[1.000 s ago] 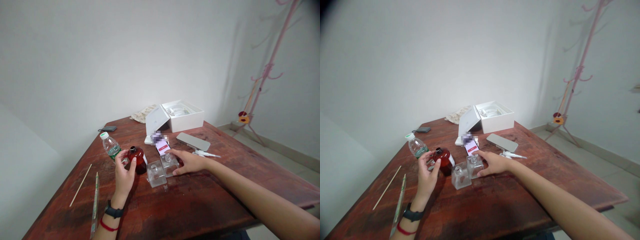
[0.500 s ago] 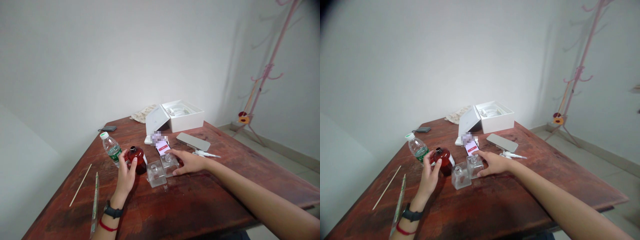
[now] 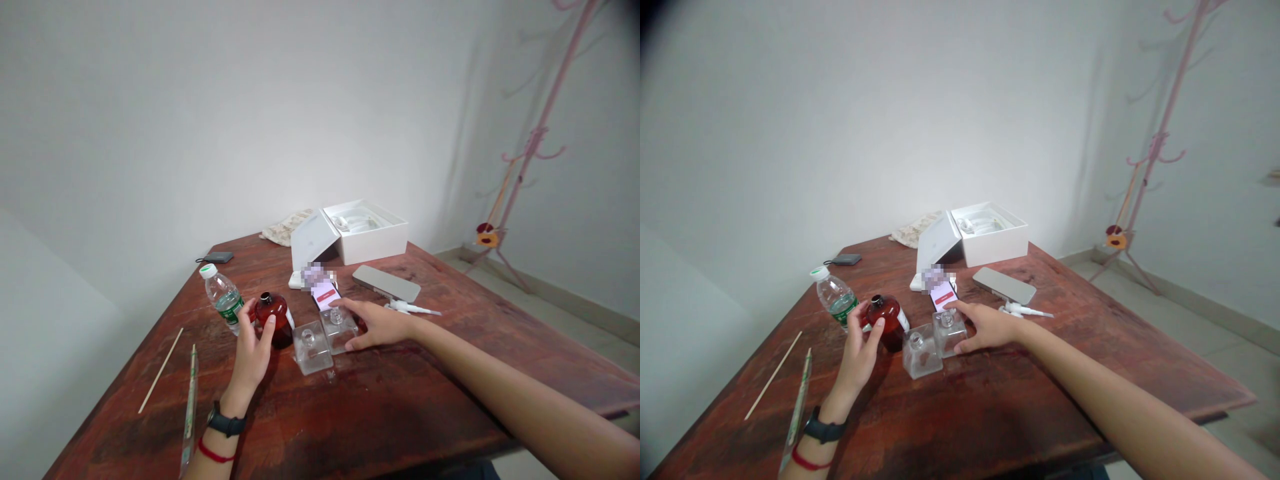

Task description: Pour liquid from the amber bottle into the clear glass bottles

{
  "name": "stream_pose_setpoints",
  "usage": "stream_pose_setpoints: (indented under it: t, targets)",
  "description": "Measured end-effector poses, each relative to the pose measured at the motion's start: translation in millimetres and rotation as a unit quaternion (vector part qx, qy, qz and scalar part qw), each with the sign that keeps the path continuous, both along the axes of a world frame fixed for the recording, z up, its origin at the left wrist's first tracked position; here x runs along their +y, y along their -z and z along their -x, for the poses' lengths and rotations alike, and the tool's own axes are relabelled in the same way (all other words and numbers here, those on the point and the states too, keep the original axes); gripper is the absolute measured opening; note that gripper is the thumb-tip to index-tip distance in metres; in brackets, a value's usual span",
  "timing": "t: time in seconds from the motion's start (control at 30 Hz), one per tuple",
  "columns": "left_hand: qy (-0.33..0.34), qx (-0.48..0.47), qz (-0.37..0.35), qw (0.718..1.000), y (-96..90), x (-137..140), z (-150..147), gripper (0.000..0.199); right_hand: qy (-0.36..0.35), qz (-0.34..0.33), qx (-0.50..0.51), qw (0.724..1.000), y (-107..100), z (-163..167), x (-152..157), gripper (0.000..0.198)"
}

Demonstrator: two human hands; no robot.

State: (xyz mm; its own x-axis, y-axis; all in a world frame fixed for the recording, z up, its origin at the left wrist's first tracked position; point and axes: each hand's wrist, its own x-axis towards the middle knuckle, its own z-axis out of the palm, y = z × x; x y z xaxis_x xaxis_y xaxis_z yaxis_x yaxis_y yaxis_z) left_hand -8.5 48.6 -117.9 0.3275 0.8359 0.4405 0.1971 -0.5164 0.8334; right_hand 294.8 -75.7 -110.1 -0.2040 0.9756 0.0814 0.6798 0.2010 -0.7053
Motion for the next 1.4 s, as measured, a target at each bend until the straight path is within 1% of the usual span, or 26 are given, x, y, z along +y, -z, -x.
stream_pose_setpoints:
  t: [0.17, 0.47, 0.87, 1.1, 1.4]
  targets:
    - [0.011, -0.002, 0.002, 1.000, 0.2, 0.9, 0.2, 0.057, 0.000, -0.003, 0.000, 1.000, -0.3, 0.4, -0.5, 0.092]
    - [0.009, 0.003, 0.000, 1.000, 1.7, 2.0, 0.8, 0.058, 0.005, 0.002, 0.002, 1.000, -1.3, 1.2, -0.7, 0.093]
    - [0.019, 0.002, 0.005, 1.000, -1.9, 0.4, 0.8, 0.059, 0.002, -0.001, 0.000, 1.000, -1.9, 1.3, -1.2, 0.090]
    - [0.013, -0.002, -0.002, 1.000, 0.1, 2.0, 1.6, 0.057, 0.006, 0.000, -0.009, 1.000, 0.9, -0.3, 0.1, 0.094]
    - [0.011, 0.004, -0.003, 1.000, 1.0, 2.3, 1.7, 0.058, 0.007, 0.011, 0.002, 1.000, -2.7, 2.7, -0.8, 0.095]
